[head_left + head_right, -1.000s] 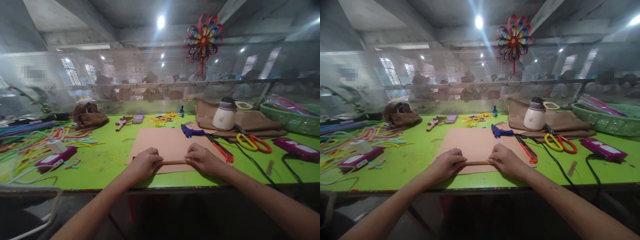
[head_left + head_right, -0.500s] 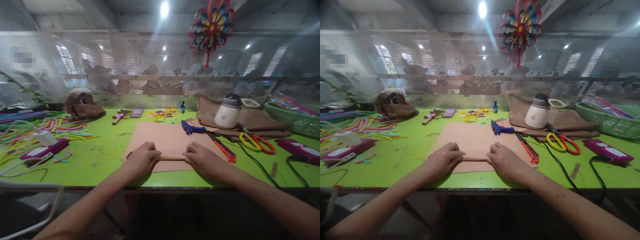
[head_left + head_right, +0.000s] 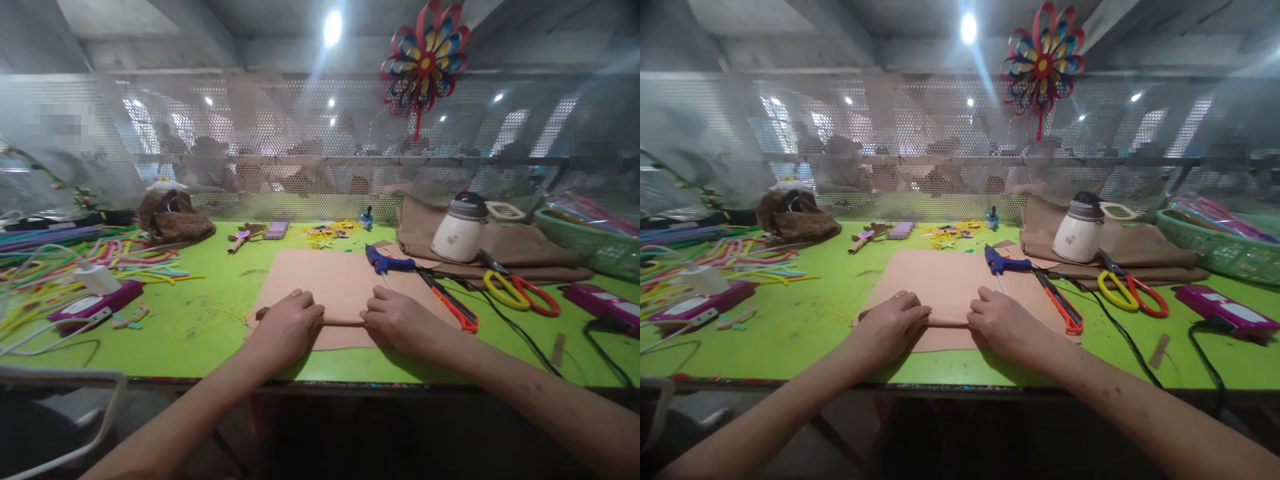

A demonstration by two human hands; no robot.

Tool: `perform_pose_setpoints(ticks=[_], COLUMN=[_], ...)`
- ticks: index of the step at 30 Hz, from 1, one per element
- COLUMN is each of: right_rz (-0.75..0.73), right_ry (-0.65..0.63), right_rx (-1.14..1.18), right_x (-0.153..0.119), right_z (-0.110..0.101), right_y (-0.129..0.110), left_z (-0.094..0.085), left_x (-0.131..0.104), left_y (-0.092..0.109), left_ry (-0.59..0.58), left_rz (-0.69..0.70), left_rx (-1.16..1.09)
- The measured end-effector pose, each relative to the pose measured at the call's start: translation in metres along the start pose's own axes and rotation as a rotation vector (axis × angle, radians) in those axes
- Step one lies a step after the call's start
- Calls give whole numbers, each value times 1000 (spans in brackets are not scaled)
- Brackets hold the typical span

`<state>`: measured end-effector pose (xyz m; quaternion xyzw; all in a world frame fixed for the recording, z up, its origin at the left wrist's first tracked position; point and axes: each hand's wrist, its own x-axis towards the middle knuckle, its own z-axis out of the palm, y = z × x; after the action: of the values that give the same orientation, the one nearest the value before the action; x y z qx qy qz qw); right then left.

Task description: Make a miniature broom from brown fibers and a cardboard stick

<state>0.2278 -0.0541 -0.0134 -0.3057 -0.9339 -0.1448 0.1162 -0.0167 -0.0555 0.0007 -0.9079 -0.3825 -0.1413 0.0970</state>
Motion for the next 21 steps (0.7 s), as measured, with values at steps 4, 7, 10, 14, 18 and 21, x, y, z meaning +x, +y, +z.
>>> perform_pose_setpoints(ticks=[4,7,10,14,18,21], right_rz=[8,86,227,442,510,443], right_ry=[-12,-9,-8,-12,0,50], right_rx=[110,326,547,695,671,646], right_x=[2,3,3,3,3,4], right_z=[-1,-7,-12,-11,-7,-4], right_y=[11,14,14,15,17,18], left_z=[0,2,4,4,2,0], left_x=[-6,-5,-2,0,1,3], left_y=[5,2,-2,-3,-3,-5], left_ry=[57,44,22,0,-17,-31], left_rz=[-43,-89,-95,-116,-99,-87], left_rx=[-36,-71,-86,-73,-82,-74])
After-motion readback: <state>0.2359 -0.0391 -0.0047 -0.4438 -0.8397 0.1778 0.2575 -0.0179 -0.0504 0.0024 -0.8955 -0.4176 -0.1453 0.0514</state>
